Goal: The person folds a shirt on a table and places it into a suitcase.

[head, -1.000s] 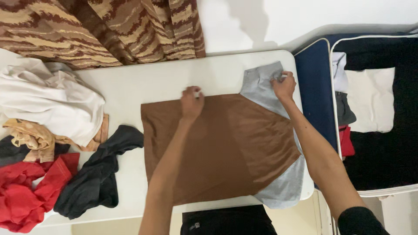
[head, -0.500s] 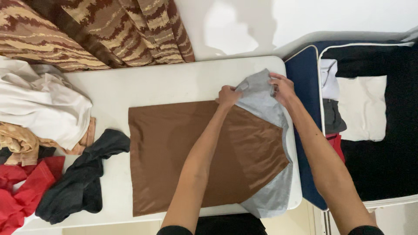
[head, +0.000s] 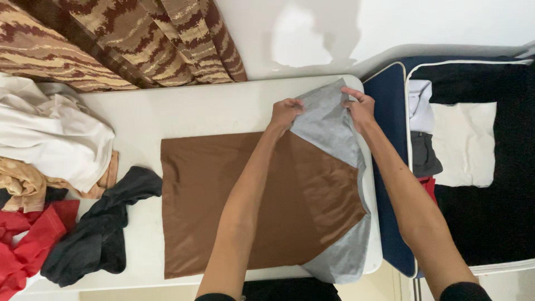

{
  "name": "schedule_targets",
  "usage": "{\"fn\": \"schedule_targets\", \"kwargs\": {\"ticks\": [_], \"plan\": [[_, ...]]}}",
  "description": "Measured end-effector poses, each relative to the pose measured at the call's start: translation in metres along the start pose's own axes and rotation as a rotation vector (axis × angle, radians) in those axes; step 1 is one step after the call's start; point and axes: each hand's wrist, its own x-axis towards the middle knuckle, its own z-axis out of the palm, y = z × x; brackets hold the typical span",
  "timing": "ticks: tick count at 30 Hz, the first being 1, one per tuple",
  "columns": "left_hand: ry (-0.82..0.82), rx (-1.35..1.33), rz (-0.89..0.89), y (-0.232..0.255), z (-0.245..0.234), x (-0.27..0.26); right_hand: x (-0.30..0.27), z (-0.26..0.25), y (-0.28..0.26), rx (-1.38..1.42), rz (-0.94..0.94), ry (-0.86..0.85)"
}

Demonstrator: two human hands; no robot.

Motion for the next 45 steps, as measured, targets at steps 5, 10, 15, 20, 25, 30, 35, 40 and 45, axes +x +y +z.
{"fn": "schedule_targets", "kwargs": {"ticks": [5,10,15,20,25,30,35,40,45], "plan": [[0.136,0.205,0.063,0.026,-0.004,-0.016,-0.007,0.007,-0.01,-0.132,-0.098,0.028],[0.256,0.365,0.164,0.046,0.0,-0.033,-0.003,0.011,-0.011,-0.18,-0.278,0.056],[0.362,0.72,0.549,0.038,-0.025,-0.087,-0.074,0.026,-0.002,-0.644,-0.629,0.091],[0.353,1.141,0.518,0.021,-0.111,-0.217,-0.183,0.051,0.024,-1.193,-0.632,-0.003],[0.335,1.409,0.232,0.025,-0.21,-0.282,-0.192,0.047,0.027,-1.336,-0.512,-0.094],[0.354,1.291,0.159,0.02,-0.263,-0.296,-0.178,0.033,-0.004,-1.432,-0.177,-0.171],[0.49,1.348,0.135,0.018,-0.284,-0.295,-0.168,0.033,0.009,-1.338,-0.263,-0.042],[0.357,1.418,0.215,0.024,-0.278,-0.274,-0.149,0.066,0.024,-1.281,-0.395,0.01],[0.308,1.479,0.184,0.03,-0.277,-0.246,-0.117,0.099,-0.003,-1.287,-0.332,-0.019]]}}
